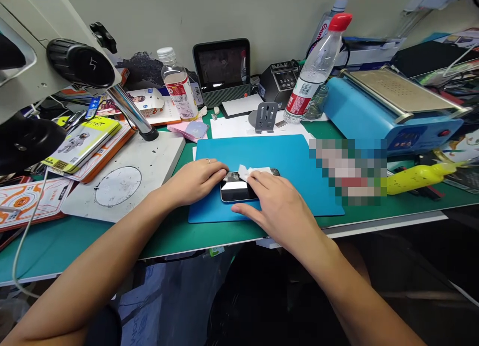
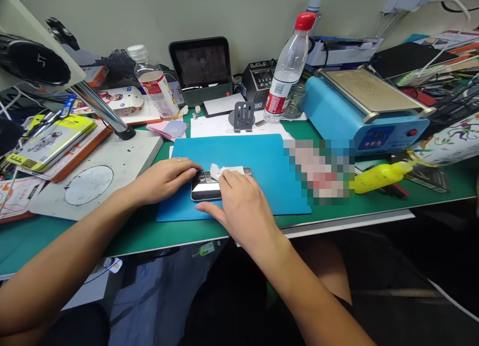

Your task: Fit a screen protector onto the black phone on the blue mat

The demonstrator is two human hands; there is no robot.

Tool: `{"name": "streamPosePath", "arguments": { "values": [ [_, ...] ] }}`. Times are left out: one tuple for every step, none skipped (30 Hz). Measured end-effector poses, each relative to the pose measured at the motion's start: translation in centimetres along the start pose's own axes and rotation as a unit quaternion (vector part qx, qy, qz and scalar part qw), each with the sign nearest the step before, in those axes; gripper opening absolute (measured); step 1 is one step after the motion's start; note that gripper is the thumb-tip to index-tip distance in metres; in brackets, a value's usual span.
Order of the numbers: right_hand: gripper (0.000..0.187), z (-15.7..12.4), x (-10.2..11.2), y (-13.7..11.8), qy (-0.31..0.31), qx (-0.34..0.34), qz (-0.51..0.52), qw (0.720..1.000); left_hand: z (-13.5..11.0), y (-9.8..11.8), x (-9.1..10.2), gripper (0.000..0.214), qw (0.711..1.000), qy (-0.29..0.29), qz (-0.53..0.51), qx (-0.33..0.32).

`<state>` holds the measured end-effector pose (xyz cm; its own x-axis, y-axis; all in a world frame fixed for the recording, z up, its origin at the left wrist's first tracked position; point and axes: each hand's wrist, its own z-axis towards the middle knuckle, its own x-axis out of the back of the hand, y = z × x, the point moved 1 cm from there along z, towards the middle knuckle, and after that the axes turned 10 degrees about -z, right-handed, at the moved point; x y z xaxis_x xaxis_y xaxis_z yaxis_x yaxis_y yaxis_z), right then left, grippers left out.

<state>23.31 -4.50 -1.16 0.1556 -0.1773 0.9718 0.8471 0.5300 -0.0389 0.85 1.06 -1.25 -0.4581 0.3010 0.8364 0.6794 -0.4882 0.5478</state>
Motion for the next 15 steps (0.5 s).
{"name": "streamPosePath", "arguments": {
  "values": [
    [0.060,-0.3,0.2,0.0,0.002,0.000,0.000,1.000,0.0,0.0,0.0,0.045,1.000,-0.002,0.001,0.000],
    [0.058,-0.7,0.5,-0.1,0.007,0.001,-0.002,1.000,0.0,-0.1,0.0,0.045,1.000,-0.003,0.002,0.000],
    [0.055,-1.2,0.7,-0.1,0.013,0.002,-0.005,1.000,0.0,-0.1,-0.1,0.045,1.000,-0.005,0.003,0.002],
    [0.051,-1.7,0.9,-0.1,0.019,0.003,-0.010,1.000,0.0,-0.1,-0.1,0.045,1.000,-0.007,0.003,0.004],
    [0.049,-2.1,1.1,-0.1,0.023,0.004,-0.016,1.000,0.0,-0.2,-0.1,0.045,1.000,-0.008,0.004,0.006],
    [0.047,-2.3,1.2,0.0,0.023,0.003,-0.020,1.000,0.0,-0.2,-0.2,0.045,1.000,-0.010,0.004,0.009],
    [0.046,-2.3,1.2,0.0,0.020,0.004,-0.023,1.000,0.0,-0.2,-0.2,0.045,1.000,-0.013,0.003,0.012],
    [0.046,-2.1,1.1,0.1,0.014,0.004,-0.024,1.000,0.1,-0.2,-0.2,0.045,1.000,-0.015,0.001,0.014],
    [0.047,-1.7,0.9,0.1,0.005,0.003,-0.022,1.000,0.1,-0.2,-0.3,0.045,1.000,-0.017,-0.002,0.015],
    [0.048,-1.1,0.7,0.1,-0.003,0.001,-0.019,1.000,0.1,-0.2,-0.3,0.046,1.000,-0.017,-0.005,0.016],
    [0.050,-0.4,0.4,0.1,-0.010,-0.001,-0.015,1.000,0.1,-0.2,-0.3,0.046,1.000,-0.016,-0.008,0.016],
    [0.052,0.2,0.2,0.1,-0.013,-0.004,-0.011,1.000,0.1,-0.1,-0.3,0.046,1.000,-0.014,-0.011,0.015],
    [0.053,0.6,-0.1,0.0,-0.013,-0.009,-0.007,1.000,0.1,0.0,-0.2,0.047,1.000,-0.012,-0.013,0.013],
    [0.053,0.9,-0.2,-0.1,-0.012,-0.013,-0.003,1.000,0.0,0.2,-0.2,0.047,1.000,-0.011,-0.013,0.010],
    [0.053,0.8,-0.3,-0.3,-0.008,-0.016,0.000,1.000,0.0,0.3,-0.2,0.048,1.000,-0.014,-0.012,0.008]
  ]
}}
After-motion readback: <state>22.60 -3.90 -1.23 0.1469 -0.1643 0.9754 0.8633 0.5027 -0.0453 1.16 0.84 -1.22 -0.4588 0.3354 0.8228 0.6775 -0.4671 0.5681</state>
